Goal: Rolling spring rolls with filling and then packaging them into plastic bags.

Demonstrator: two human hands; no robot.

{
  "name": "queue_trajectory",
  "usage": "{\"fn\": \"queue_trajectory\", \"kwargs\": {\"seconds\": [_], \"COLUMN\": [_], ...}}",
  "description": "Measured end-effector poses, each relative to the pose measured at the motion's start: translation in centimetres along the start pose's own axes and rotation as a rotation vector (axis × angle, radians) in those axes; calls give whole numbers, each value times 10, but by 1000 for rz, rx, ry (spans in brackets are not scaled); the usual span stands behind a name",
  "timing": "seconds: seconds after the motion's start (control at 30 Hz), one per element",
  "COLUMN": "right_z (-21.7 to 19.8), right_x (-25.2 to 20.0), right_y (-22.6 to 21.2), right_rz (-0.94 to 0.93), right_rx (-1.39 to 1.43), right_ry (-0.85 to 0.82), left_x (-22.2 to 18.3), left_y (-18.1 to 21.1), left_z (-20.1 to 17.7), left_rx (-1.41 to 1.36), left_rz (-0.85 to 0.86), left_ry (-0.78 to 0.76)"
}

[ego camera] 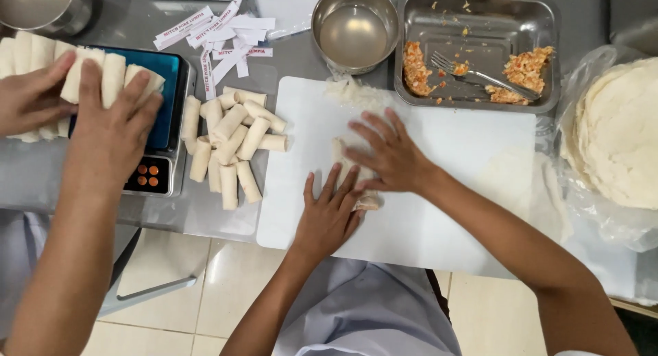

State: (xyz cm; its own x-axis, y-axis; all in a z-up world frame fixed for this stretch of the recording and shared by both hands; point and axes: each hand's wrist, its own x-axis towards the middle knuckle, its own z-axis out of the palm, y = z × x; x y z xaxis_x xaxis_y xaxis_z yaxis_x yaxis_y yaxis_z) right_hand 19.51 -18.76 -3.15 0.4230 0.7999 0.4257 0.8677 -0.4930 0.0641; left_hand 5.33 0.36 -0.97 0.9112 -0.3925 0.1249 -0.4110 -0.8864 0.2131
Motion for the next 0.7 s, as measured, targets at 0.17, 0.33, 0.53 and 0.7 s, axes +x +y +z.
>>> {"fn": "queue_trajectory", "kwargs": {"seconds": [0.17, 0.33, 0.53, 0.7], "right_z": [3, 0, -7, -17], "right_x": [22, 25, 35, 43], "right_y": [-6, -3, 3, 11], "right_rz": [71, 97, 74, 17], "right_rx": [68, 106, 176, 206], "right_ry": [-49, -68, -148, -165], "left_x": [-3, -3, -2, 5], "left_y": [-3, -4, -4, -6], "left_z": [10, 12, 5, -14], "left_rx": [13, 0, -3, -263], "left_rz": [5, 0, -7, -60], "left_ry": [24, 43, 61, 64]}}
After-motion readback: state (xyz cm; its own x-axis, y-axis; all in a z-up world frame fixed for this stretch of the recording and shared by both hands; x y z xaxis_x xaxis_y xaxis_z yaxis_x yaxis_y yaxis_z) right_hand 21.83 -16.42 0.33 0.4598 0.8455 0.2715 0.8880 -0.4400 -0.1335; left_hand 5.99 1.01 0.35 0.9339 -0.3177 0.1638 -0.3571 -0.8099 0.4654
